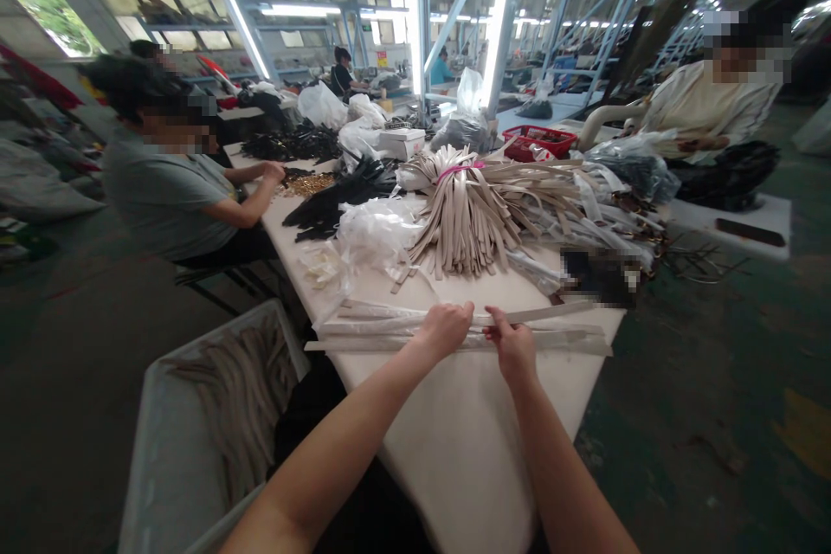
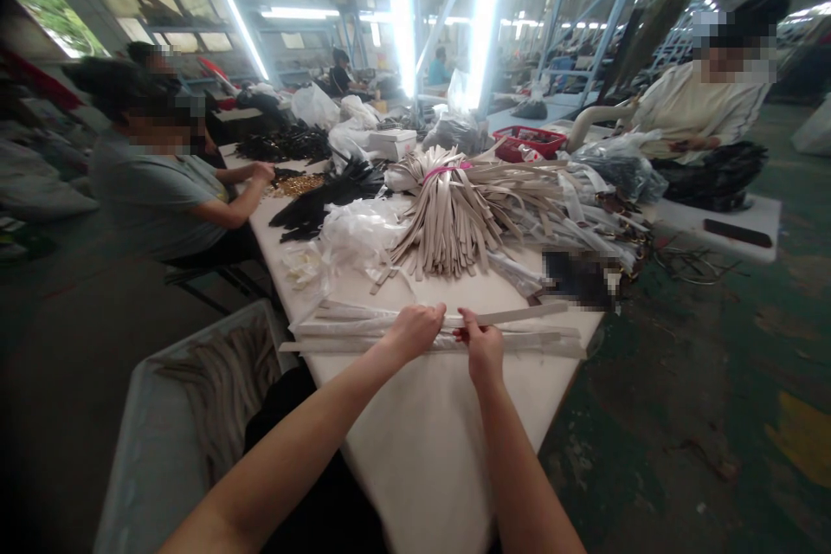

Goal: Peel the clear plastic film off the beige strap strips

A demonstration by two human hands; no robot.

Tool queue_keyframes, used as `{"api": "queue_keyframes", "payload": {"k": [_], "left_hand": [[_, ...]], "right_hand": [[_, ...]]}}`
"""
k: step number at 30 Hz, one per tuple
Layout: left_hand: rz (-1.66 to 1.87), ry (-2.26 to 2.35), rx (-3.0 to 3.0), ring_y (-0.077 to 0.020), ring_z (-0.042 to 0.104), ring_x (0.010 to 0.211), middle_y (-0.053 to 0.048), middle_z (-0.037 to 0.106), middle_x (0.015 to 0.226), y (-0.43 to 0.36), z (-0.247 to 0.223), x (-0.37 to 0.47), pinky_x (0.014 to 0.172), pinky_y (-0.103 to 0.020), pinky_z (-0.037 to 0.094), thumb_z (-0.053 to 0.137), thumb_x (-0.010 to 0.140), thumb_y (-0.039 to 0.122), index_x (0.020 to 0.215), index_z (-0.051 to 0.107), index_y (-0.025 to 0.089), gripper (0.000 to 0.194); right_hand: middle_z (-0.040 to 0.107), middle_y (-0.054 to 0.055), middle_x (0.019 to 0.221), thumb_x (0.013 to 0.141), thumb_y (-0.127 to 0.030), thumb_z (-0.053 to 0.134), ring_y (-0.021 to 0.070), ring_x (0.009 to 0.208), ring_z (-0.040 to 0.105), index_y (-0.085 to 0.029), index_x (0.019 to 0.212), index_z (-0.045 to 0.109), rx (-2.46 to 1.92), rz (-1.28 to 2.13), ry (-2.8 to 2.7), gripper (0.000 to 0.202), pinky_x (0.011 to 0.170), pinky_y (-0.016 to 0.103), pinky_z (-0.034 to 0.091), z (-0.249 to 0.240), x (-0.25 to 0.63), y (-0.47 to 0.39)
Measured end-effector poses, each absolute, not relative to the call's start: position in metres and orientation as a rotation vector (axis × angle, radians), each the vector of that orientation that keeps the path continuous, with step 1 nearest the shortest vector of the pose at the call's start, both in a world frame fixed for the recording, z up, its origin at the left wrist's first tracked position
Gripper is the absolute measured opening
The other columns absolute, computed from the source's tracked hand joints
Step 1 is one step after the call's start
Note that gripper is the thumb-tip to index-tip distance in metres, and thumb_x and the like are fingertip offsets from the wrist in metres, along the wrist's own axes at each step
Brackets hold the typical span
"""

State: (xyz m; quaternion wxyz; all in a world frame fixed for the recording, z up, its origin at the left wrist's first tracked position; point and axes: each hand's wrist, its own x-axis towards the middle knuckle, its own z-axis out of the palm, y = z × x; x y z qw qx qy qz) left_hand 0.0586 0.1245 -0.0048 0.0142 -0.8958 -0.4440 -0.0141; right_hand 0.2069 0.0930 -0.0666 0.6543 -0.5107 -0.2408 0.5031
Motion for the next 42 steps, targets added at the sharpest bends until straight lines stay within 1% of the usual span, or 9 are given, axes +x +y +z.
{"api": "queue_keyframes", "payload": {"k": [6,11,14,16,19,22,28,35,42], "left_hand": [[-0.023,-1.423,-2.780,-0.0253,0.071,0.080,-0.013,0.069,0.084,0.122,-0.001,0.058,0.070,-0.033,0.052,0.042,0.095,0.011,0.103,0.052,0.013,0.013],[-0.055,-1.456,-2.813,-0.0250,0.070,0.080,-0.012,0.068,0.087,0.118,0.004,0.061,0.070,-0.032,0.051,0.042,0.097,0.017,0.109,0.049,0.014,0.014],[-0.149,-1.429,-2.833,-0.0231,0.068,0.082,-0.011,0.066,0.094,0.115,0.009,0.065,0.070,-0.031,0.049,0.045,0.097,0.022,0.117,0.045,0.016,0.021],[-0.178,-1.385,-2.823,-0.0222,0.066,0.085,-0.011,0.063,0.099,0.115,0.012,0.065,0.074,-0.031,0.048,0.046,0.095,0.018,0.118,0.045,0.016,0.022],[-0.163,-1.377,-2.767,-0.0220,0.063,0.089,-0.012,0.061,0.101,0.117,0.015,0.059,0.080,-0.033,0.046,0.042,0.094,0.011,0.115,0.048,0.016,0.022],[-0.162,-1.403,-2.741,-0.0224,0.061,0.091,-0.012,0.060,0.101,0.119,0.014,0.053,0.084,-0.036,0.043,0.039,0.096,0.012,0.112,0.050,0.016,0.020],[-0.140,-1.425,-2.728,-0.0229,0.060,0.095,-0.012,0.060,0.104,0.123,0.006,0.042,0.086,-0.036,0.041,0.043,0.092,0.009,0.110,0.053,0.016,0.023],[-0.059,-1.556,-2.564,-0.0243,0.060,0.095,-0.011,0.063,0.100,0.129,0.000,-0.054,0.086,-0.037,0.042,0.044,0.087,0.004,0.105,0.060,0.017,0.027],[-0.073,-1.618,-2.490,-0.0261,0.063,0.097,-0.012,0.066,0.099,0.120,-0.002,-0.148,0.090,-0.039,0.044,0.044,0.090,0.008,0.107,0.065,0.017,0.028]], "right_hand": [[0.066,0.001,0.062,0.066,-0.050,0.084,0.0146,0.053,0.061,-0.011,0.092,0.073,-1.188,0.997,-0.575,0.049,0.052,0.025,0.051,-0.063,0.211,0.090],[0.069,0.002,0.070,0.070,-0.048,0.082,0.0163,0.060,0.065,-0.013,0.104,0.072,-1.138,1.218,-0.708,0.050,0.055,0.026,0.052,-0.056,0.198,0.084],[0.070,0.003,0.071,0.066,-0.042,0.086,0.0157,0.062,0.065,-0.013,0.099,0.072,-1.092,1.303,-0.742,0.046,0.057,0.025,0.053,-0.055,0.199,0.084],[0.069,0.002,0.068,0.064,-0.039,0.087,0.0144,0.060,0.064,-0.013,0.092,0.072,-1.109,1.236,-0.666,0.042,0.055,0.023,0.053,-0.057,0.212,0.085],[0.067,0.001,0.066,0.060,-0.034,0.088,0.0112,0.056,0.062,-0.013,0.092,0.072,-1.173,1.059,-0.512,0.041,0.052,0.018,0.052,-0.059,0.255,0.086],[0.066,0.000,0.065,0.057,-0.029,0.088,0.0089,0.051,0.060,-0.011,0.091,0.073,-1.234,0.892,-0.446,0.041,0.048,0.016,0.051,-0.062,0.309,0.085],[0.065,0.001,0.064,0.057,-0.027,0.084,0.0114,0.051,0.062,-0.010,0.091,0.072,-1.312,0.722,-0.376,0.040,0.045,0.016,0.051,-0.073,0.371,0.080],[0.065,0.001,0.062,0.055,-0.026,0.082,0.0135,0.051,0.063,-0.010,0.085,0.070,-1.370,0.728,-0.362,0.036,0.043,0.019,0.052,-0.091,0.393,0.075],[0.065,0.000,0.063,0.056,-0.027,0.083,0.0119,0.051,0.062,-0.010,0.089,0.070,-1.337,0.818,-0.387,0.039,0.046,0.018,0.053,-0.091,0.373,0.083]]}}
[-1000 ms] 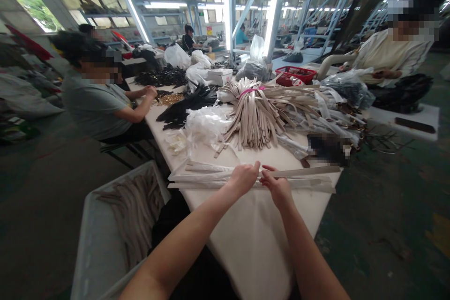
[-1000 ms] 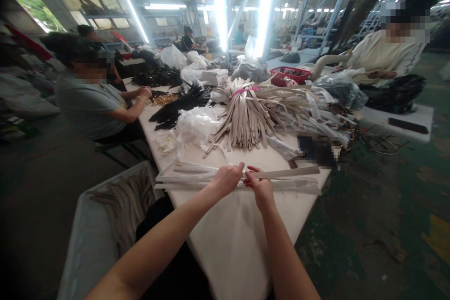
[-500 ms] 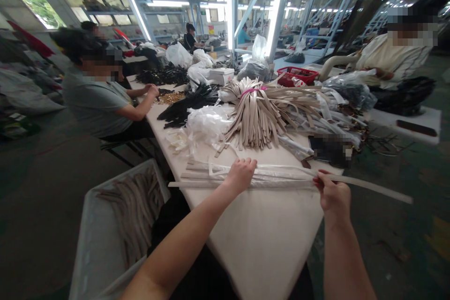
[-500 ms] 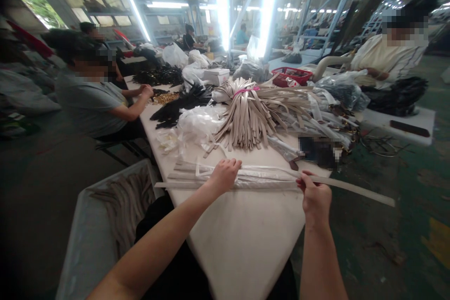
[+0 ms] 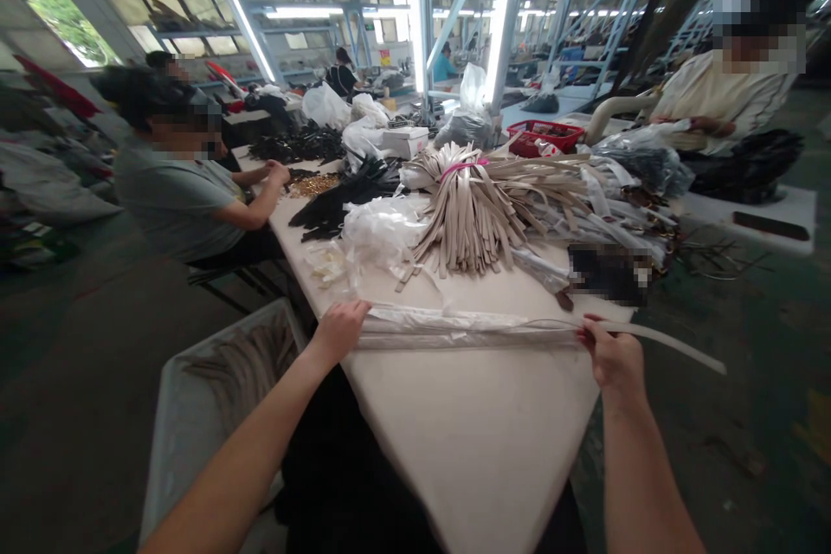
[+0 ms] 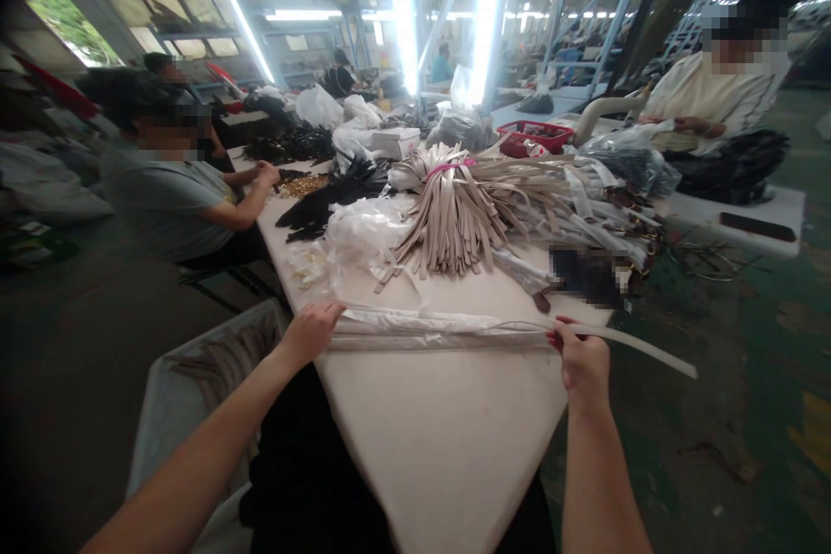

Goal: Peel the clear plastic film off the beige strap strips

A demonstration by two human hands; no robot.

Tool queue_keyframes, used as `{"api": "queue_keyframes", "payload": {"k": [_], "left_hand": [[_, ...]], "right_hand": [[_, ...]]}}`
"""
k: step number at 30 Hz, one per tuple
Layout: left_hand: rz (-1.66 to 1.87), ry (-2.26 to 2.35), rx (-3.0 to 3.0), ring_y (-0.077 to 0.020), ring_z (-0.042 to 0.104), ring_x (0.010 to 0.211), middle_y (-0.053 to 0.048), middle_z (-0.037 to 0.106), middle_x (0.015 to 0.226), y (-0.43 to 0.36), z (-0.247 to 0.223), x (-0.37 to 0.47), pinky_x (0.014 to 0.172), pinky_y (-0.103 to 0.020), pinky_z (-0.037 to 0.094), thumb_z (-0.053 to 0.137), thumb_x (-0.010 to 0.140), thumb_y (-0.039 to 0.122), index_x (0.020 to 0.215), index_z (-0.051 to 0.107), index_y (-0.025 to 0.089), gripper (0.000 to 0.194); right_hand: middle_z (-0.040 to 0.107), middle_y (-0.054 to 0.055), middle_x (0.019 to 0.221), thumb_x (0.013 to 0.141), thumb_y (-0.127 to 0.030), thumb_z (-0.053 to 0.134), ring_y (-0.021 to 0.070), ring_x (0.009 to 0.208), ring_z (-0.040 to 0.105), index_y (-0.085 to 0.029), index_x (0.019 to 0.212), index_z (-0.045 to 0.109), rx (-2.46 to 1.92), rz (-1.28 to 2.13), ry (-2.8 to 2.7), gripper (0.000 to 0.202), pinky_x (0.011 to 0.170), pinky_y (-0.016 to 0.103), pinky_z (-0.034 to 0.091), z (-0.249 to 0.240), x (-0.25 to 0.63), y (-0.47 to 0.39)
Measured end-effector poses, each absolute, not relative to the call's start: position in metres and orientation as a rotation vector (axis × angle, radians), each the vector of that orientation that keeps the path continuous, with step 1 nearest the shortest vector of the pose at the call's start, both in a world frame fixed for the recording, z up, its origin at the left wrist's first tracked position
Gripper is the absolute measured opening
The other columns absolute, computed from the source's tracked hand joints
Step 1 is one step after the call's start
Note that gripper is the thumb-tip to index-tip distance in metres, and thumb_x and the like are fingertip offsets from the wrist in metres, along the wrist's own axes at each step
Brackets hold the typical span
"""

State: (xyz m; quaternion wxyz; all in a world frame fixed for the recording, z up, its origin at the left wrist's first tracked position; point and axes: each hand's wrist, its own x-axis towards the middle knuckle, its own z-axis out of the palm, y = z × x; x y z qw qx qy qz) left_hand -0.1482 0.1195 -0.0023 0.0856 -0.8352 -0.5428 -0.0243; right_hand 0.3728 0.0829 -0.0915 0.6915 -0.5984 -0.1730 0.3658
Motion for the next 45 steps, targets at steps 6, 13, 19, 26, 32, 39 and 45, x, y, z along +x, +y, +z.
{"api": "queue_keyframes", "payload": {"k": [6,13,19,26,32,39,45], "left_hand": [[-0.038,-1.644,-2.518,-0.0225,0.067,0.086,-0.008,0.067,0.095,0.104,-0.012,-0.168,0.079,-0.033,0.049,0.042,0.095,0.015,0.108,0.064,0.020,0.026],[-0.185,-1.572,-2.638,-0.0224,0.064,0.107,-0.011,0.067,0.113,0.101,-0.030,-0.193,0.098,-0.038,0.048,0.044,0.087,0.003,0.117,0.063,0.017,0.038],[-0.310,-1.514,-2.686,-0.0220,0.061,0.112,-0.011,0.068,0.115,0.101,-0.038,-0.199,0.105,-0.040,0.043,0.044,0.088,0.004,0.120,0.060,0.016,0.038],[-0.303,-1.542,-2.665,-0.0224,0.059,0.115,-0.010,0.067,0.119,0.099,-0.032,-0.216,0.107,-0.040,0.042,0.040,0.089,0.006,0.123,0.060,0.016,0.040],[-0.283,-1.665,-2.541,-0.0241,0.062,0.108,-0.010,0.069,0.111,0.091,-0.027,-0.251,0.100,-0.039,0.047,0.043,0.087,0.011,0.111,0.066,0.019,0.035],[-0.111,-1.719,-2.417,-0.0276,0.061,0.100,-0.012,0.067,0.103,0.090,-0.026,-0.265,0.094,-0.043,0.046,0.042,0.091,0.020,0.104,0.070,0.020,0.030],[0.092,-1.798,-2.292,-0.0309,0.059,0.107,-0.019,0.063,0.116,0.091,-0.035,-0.272,0.092,-0.042,0.045,0.039,0.088,0.012,0.110,0.068,0.013,0.036]], "right_hand": [[0.067,0.001,0.065,0.052,-0.029,0.087,0.0147,0.051,0.063,-0.013,0.087,0.069,-1.301,0.952,-0.412,0.042,0.044,0.022,0.053,-0.090,0.349,0.091],[0.058,0.004,0.048,0.069,-0.052,0.077,0.0205,0.047,0.057,-0.018,0.060,0.063,-1.959,0.787,-1.068,0.038,0.047,0.030,0.045,-0.077,0.348,0.082],[0.065,0.011,0.108,0.080,-0.038,0.072,0.0270,0.101,0.060,-0.022,0.117,0.069,-1.521,0.227,-1.969,0.040,0.092,0.040,0.047,-0.054,0.297,0.086],[0.065,0.009,0.096,0.094,-0.018,0.052,0.0242,0.094,0.058,-0.023,0.104,0.074,-1.297,0.258,-2.208,0.024,0.086,0.038,0.050,-0.071,0.270,0.100],[0.066,0.010,0.105,0.096,-0.019,0.047,0.0241,0.094,0.063,-0.025,0.117,0.070,-1.354,0.256,-2.097,0.031,0.087,0.036,0.051,-0.070,0.282,0.096],[0.065,0.009,0.113,0.093,-0.013,0.045,0.0228,0.098,0.064,-0.026,0.123,0.067,-1.343,0.198,-2.185,0.039,0.088,0.034,0.051,-0.072,0.295,0.099],[0.064,0.010,0.115,0.085,-0.005,0.048,0.0253,0.104,0.061,-0.027,0.126,0.066,-1.260,0.160,-2.273,0.049,0.092,0.041,0.051,-0.075,0.295,0.097]]}}
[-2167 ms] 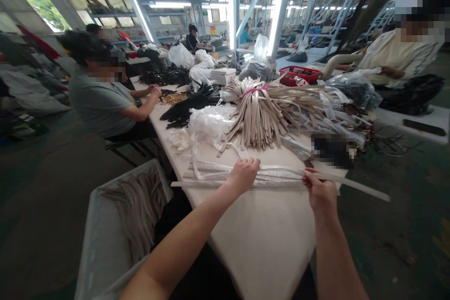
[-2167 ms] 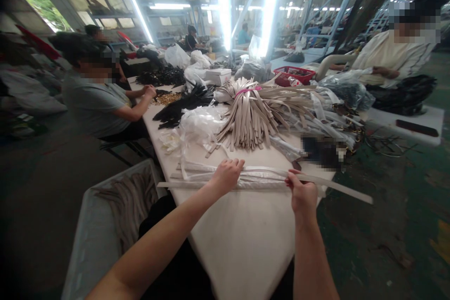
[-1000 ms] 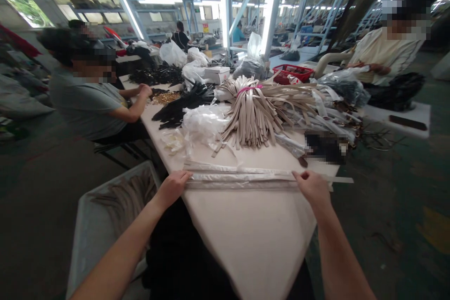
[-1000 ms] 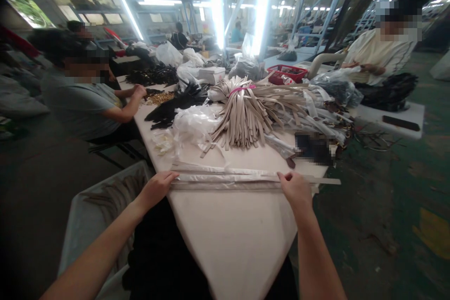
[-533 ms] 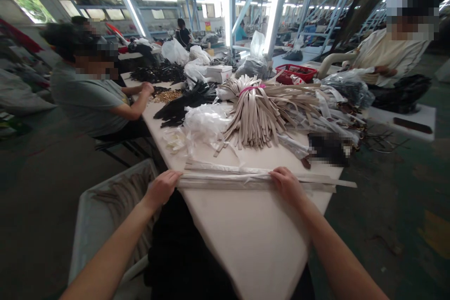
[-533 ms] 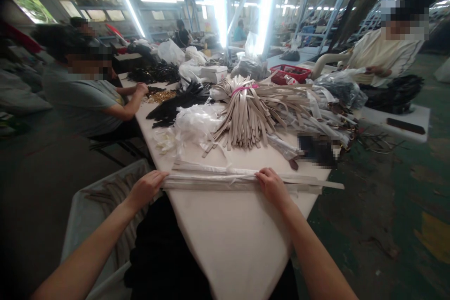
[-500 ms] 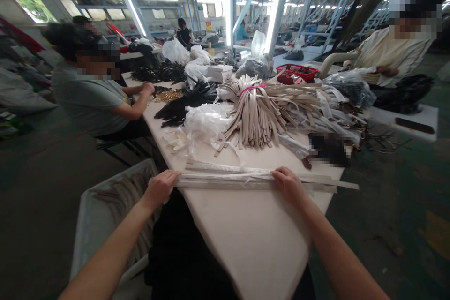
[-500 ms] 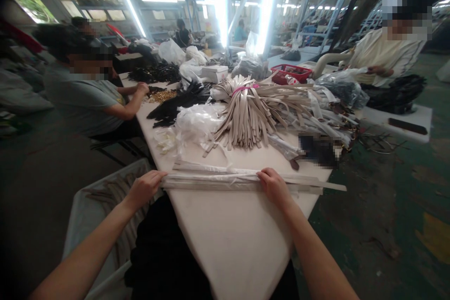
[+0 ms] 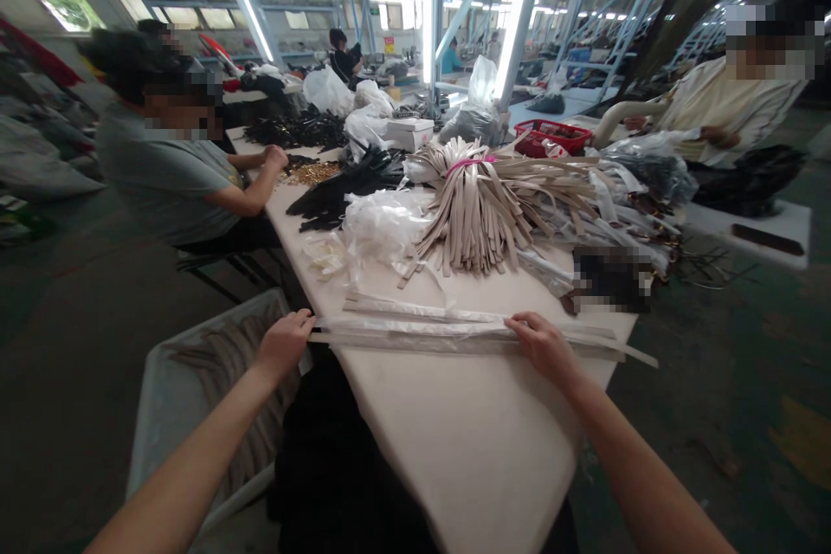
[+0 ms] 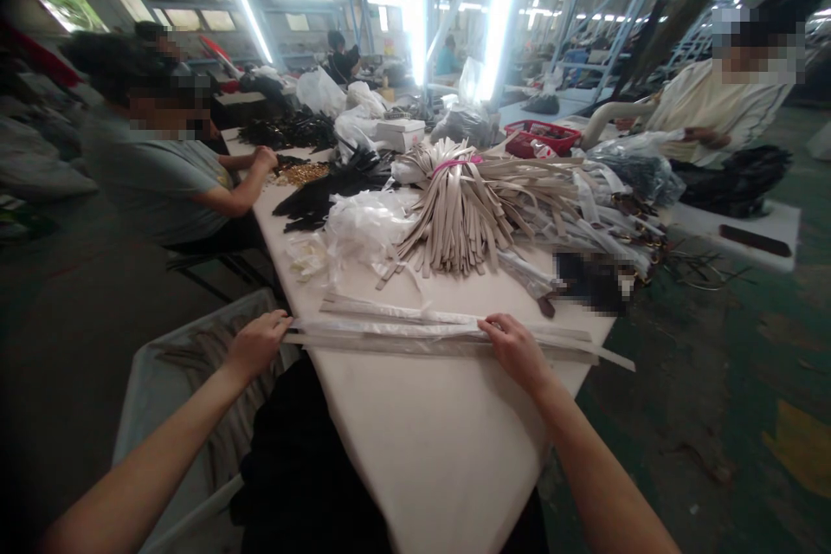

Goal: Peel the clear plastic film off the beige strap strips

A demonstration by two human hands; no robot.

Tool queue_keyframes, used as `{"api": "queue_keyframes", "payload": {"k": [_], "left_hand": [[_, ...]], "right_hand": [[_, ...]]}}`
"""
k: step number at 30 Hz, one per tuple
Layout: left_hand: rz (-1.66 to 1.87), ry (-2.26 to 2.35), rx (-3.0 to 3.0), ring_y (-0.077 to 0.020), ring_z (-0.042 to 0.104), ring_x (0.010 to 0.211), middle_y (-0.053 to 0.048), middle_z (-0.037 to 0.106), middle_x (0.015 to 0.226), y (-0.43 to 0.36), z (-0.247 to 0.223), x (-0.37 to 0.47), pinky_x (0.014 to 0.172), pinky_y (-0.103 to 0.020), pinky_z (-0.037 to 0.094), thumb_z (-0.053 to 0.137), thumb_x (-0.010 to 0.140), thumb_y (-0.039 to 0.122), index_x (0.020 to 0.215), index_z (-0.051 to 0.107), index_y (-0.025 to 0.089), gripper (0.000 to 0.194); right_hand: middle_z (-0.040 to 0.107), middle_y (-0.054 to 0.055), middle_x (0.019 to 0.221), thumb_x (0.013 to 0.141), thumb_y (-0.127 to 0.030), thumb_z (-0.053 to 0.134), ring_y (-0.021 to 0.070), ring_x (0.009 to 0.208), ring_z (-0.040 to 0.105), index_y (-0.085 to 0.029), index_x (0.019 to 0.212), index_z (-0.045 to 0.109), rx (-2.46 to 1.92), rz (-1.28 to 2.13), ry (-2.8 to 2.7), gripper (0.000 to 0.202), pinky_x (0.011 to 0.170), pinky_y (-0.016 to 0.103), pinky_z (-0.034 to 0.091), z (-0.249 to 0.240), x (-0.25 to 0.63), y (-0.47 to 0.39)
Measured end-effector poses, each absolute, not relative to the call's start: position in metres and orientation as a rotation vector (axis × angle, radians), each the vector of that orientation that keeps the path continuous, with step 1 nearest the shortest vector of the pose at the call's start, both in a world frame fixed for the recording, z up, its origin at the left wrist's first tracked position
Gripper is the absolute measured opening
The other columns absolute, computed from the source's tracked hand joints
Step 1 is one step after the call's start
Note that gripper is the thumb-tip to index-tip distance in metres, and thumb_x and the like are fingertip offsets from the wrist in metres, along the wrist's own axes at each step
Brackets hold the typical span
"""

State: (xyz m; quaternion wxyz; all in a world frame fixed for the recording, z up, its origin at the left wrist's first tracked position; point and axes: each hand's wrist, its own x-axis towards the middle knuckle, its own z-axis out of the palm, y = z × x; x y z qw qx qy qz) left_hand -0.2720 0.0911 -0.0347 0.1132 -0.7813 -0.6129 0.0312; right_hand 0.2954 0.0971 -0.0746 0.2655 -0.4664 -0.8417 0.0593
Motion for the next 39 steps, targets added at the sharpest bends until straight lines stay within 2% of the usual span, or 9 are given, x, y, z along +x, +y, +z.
{"api": "queue_keyframes", "payload": {"k": [5,10,12,14,17,21,26,34,39], "left_hand": [[-0.146,-1.984,-1.996,-0.0405,0.044,0.130,-0.028,0.053,0.135,0.080,-0.014,-0.190,0.105,-0.057,0.034,0.043,0.083,0.012,0.128,0.055,0.002,0.048],[-0.486,-1.527,-2.632,-0.0280,0.032,0.142,-0.016,0.043,0.150,0.082,-0.005,-0.027,0.119,-0.045,0.021,0.046,0.094,0.034,0.146,0.038,0.012,0.058],[-0.503,-1.377,-2.775,-0.0282,0.033,0.140,-0.015,0.043,0.149,0.089,-0.012,0.022,0.117,-0.045,0.023,0.051,0.093,0.042,0.144,0.039,0.015,0.059],[-0.437,-1.358,-2.835,-0.0279,0.043,0.131,-0.016,0.052,0.137,0.098,-0.021,0.052,0.111,-0.043,0.031,0.049,0.094,0.035,0.131,0.051,0.015,0.042],[-0.277,-1.404,-2.866,-0.0255,0.055,0.109,-0.015,0.061,0.112,0.111,-0.035,0.067,0.097,-0.041,0.040,0.040,0.096,0.019,0.107,0.059,0.015,0.022],[-0.225,-1.377,-2.875,-0.0242,0.056,0.096,-0.012,0.060,0.102,0.120,-0.046,0.068,0.088,-0.039,0.042,0.037,0.096,0.014,0.103,0.056,0.015,0.020],[-0.266,-1.376,-2.846,-0.0245,0.055,0.092,-0.011,0.060,0.098,0.121,-0.054,0.071,0.086,-0.038,0.042,0.038,0.096,0.014,0.102,0.054,0.015,0.017],[-0.273,-1.454,-2.890,-0.0231,0.057,0.092,-0.009,0.062,0.099,0.117,-0.054,0.069,0.087,-0.036,0.042,0.035,0.097,0.012,0.101,0.052,0.017,0.018],[-0.308,-1.470,-2.867,-0.0230,0.058,0.090,-0.009,0.062,0.096,0.115,-0.056,0.070,0.085,-0.036,0.043,0.038,0.096,0.012,0.100,0.052,0.017,0.016]], "right_hand": [[0.064,0.011,0.117,0.084,-0.003,0.049,0.0278,0.106,0.058,-0.025,0.129,0.064,-1.251,0.133,-2.309,0.053,0.094,0.043,0.051,-0.072,0.293,0.093],[0.063,0.012,0.116,0.088,-0.005,0.046,0.0275,0.106,0.057,-0.023,0.130,0.064,-1.251,0.121,-2.337,0.048,0.095,0.043,0.050,-0.068,0.290,0.091],[0.063,0.012,0.115,0.088,-0.005,0.047,0.0273,0.106,0.057,-0.024,0.130,0.063,-1.235,0.124,-2.336,0.049,0.094,0.043,0.051,-0.067,0.288,0.091],[0.063,0.011,0.114,0.088,-0.005,0.047,0.0270,0.105,0.057,-0.026,0.131,0.063,-1.214,0.134,-2.334,0.051,0.093,0.043,0.051,-0.066,0.285,0.091],[0.064,0.010,0.115,0.089,-0.006,0.046,0.0262,0.105,0.058,-0.028,0.135,0.059,-1.219,0.154,-2.319,0.053,0.093,0.042,0.051,-0.066,0.287,0.093],[0.066,0.011,0.113,0.087,-0.008,0.048,0.0261,0.103,0.061,-0.022,0.144,0.050,-1.362,0.147,-2.278,0.058,0.093,0.040,0.050,-0.068,0.314,0.097],[0.068,0.010,0.105,0.088,-0.008,0.047,0.0243,0.100,0.062,-0.020,0.128,0.064,-1.473,0.089,-2.389,0.044,0.090,0.034,0.047,-0.068,0.327,0.104],[0.067,0.012,0.110,0.088,-0.012,0.051,0.0226,0.096,0.064,-0.015,0.133,0.058,-1.772,0.146,-2.476,0.046,0.084,0.028,0.044,-0.047,0.307,0.112],[0.071,0.011,0.102,0.093,-0.018,0.047,0.0233,0.090,0.067,-0.021,0.114,0.068,-1.953,0.186,-2.579,0.029,0.077,0.029,0.043,-0.043,0.326,0.111]]}}
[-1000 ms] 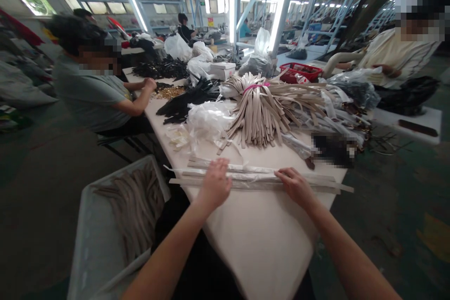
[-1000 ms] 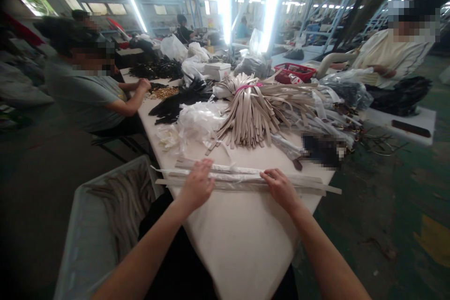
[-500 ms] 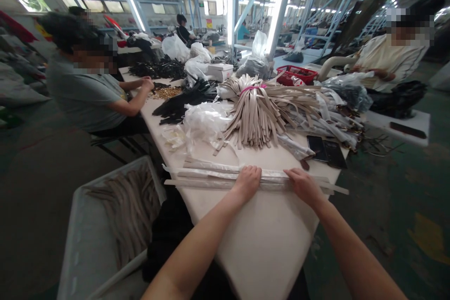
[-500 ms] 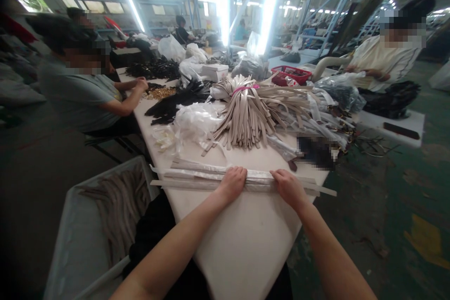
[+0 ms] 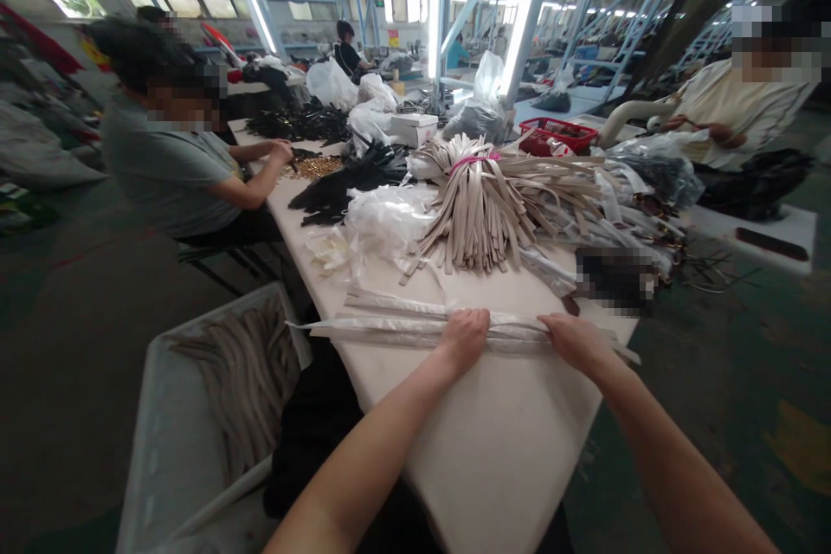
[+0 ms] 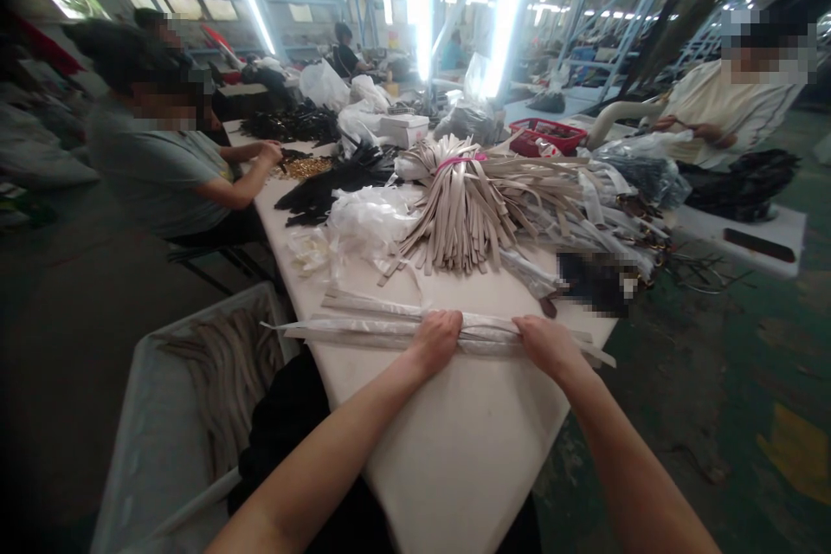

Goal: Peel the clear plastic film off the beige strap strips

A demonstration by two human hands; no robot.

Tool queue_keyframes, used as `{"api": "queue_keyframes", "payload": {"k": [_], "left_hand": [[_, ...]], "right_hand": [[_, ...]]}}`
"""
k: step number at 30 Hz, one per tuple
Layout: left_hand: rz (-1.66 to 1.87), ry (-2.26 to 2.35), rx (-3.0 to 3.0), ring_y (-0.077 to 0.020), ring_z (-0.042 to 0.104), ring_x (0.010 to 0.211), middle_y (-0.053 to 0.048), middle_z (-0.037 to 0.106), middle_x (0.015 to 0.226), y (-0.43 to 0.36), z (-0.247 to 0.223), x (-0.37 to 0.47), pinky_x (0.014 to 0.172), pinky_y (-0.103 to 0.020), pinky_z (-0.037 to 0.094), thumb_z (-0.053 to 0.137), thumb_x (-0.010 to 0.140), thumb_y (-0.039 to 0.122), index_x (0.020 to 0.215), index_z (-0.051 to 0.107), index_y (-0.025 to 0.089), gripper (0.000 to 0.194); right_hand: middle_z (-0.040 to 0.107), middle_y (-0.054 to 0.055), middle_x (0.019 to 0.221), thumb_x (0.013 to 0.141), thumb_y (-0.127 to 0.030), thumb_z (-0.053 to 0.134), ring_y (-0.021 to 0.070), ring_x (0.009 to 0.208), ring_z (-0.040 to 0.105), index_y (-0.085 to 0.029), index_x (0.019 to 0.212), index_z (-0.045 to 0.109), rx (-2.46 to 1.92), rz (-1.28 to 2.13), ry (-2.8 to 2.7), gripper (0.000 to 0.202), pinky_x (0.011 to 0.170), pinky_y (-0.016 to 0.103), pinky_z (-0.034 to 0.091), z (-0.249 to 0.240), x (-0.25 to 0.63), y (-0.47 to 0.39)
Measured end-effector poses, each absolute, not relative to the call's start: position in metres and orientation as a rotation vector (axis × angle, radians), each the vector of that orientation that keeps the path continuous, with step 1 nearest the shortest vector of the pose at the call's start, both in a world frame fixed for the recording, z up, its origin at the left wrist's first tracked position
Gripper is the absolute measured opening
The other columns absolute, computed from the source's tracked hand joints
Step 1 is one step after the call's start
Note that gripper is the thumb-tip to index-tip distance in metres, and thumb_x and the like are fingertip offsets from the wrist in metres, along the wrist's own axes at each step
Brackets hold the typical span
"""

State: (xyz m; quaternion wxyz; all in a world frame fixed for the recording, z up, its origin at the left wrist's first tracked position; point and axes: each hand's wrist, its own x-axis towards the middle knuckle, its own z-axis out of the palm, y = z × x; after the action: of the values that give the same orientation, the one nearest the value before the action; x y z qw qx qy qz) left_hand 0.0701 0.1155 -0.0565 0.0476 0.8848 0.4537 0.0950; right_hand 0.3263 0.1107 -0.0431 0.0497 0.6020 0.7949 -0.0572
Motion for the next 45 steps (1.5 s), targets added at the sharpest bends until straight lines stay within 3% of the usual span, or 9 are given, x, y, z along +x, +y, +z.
{"api": "queue_keyframes", "payload": {"k": [4,8,12,16,21,25,29,37,45], "left_hand": [[0.359,1.422,2.678,-0.0226,0.058,0.088,-0.008,0.062,0.095,0.116,-0.061,0.070,0.083,-0.036,0.043,0.036,0.098,0.015,0.100,0.052,0.017,0.015],[0.416,1.495,2.658,-0.0233,0.057,0.088,-0.008,0.062,0.095,0.117,-0.065,0.068,0.082,-0.037,0.043,0.039,0.095,0.011,0.098,0.052,0.017,0.014],[0.430,1.449,2.671,-0.0232,0.056,0.088,-0.008,0.062,0.095,0.116,-0.065,0.068,0.082,-0.037,0.043,0.040,0.095,0.011,0.098,0.052,0.017,0.014],[0.412,1.460,2.673,-0.0231,0.056,0.087,-0.008,0.062,0.095,0.115,-0.065,0.069,0.083,-0.037,0.043,0.039,0.096,0.012,0.097,0.053,0.017,0.015],[0.392,1.451,2.677,-0.0229,0.056,0.088,-0.008,0.062,0.096,0.116,-0.066,0.070,0.083,-0.037,0.043,0.039,0.096,0.013,0.098,0.053,0.017,0.015],[0.385,1.453,2.673,-0.0232,0.056,0.088,-0.009,0.062,0.096,0.116,-0.067,0.069,0.083,-0.037,0.042,0.038,0.096,0.013,0.099,0.053,0.017,0.015],[0.399,1.467,2.661,-0.0230,0.056,0.088,-0.007,0.062,0.094,0.117,-0.067,0.070,0.083,-0.037,0.042,0.040,0.095,0.013,0.099,0.052,0.018,0.013],[0.389,1.511,2.638,-0.0234,0.057,0.088,-0.008,0.062,0.094,0.115,-0.067,0.070,0.084,-0.037,0.042,0.042,0.093,0.012,0.100,0.052,0.017,0.013],[0.377,1.497,2.639,-0.0234,0.058,0.087,-0.008,0.062,0.092,0.115,-0.067,0.069,0.083,-0.037,0.043,0.042,0.093,0.012,0.100,0.052,0.017,0.013]], "right_hand": [[0.072,0.013,0.099,0.097,-0.024,0.045,0.0231,0.090,0.067,-0.019,0.113,0.067,1.806,-0.221,2.502,0.027,0.078,0.029,0.042,-0.041,0.301,0.114],[0.072,0.011,0.096,0.088,-0.030,0.059,0.0230,0.085,0.065,-0.019,0.122,0.064,1.864,-0.464,2.561,0.036,0.074,0.029,0.042,-0.021,0.305,0.116],[0.070,0.006,0.080,0.093,-0.047,0.049,0.0203,0.072,0.061,-0.018,0.099,0.072,1.747,-0.922,2.637,0.037,0.066,0.028,0.039,-0.003,0.317,0.119],[0.069,0.006,0.071,0.093,-0.044,0.048,0.0192,0.068,0.058,-0.018,0.074,0.071,1.796,-0.871,2.617,0.039,0.062,0.028,0.033,-0.008,0.304,0.126],[0.068,0.006,0.070,0.089,-0.035,0.047,0.0181,0.066,0.056,-0.017,0.074,0.071,1.809,-0.904,2.625,0.033,0.062,0.028,0.032,-0.019,0.272,0.130],[0.069,0.006,0.077,0.087,-0.027,0.041,0.0185,0.072,0.057,-0.017,0.081,0.070,1.783,-1.074,2.657,0.031,0.066,0.027,0.035,-0.018,0.278,0.129],[0.066,0.003,0.070,0.082,-0.026,0.047,0.0182,0.066,0.056,-0.017,0.096,0.067,1.985,-1.064,2.577,0.026,0.064,0.027,0.036,-0.023,0.301,0.130],[0.061,-0.002,0.068,0.089,-0.026,0.042,0.0179,0.068,0.056,-0.019,0.121,0.055,1.917,-1.228,2.735,0.036,0.069,0.028,0.039,-0.033,0.283,0.126],[0.058,-0.001,0.070,0.090,-0.017,0.036,0.0181,0.067,0.056,-0.017,0.137,0.044,1.969,-1.052,2.838,0.048,0.068,0.027,0.039,-0.045,0.258,0.121]]}}
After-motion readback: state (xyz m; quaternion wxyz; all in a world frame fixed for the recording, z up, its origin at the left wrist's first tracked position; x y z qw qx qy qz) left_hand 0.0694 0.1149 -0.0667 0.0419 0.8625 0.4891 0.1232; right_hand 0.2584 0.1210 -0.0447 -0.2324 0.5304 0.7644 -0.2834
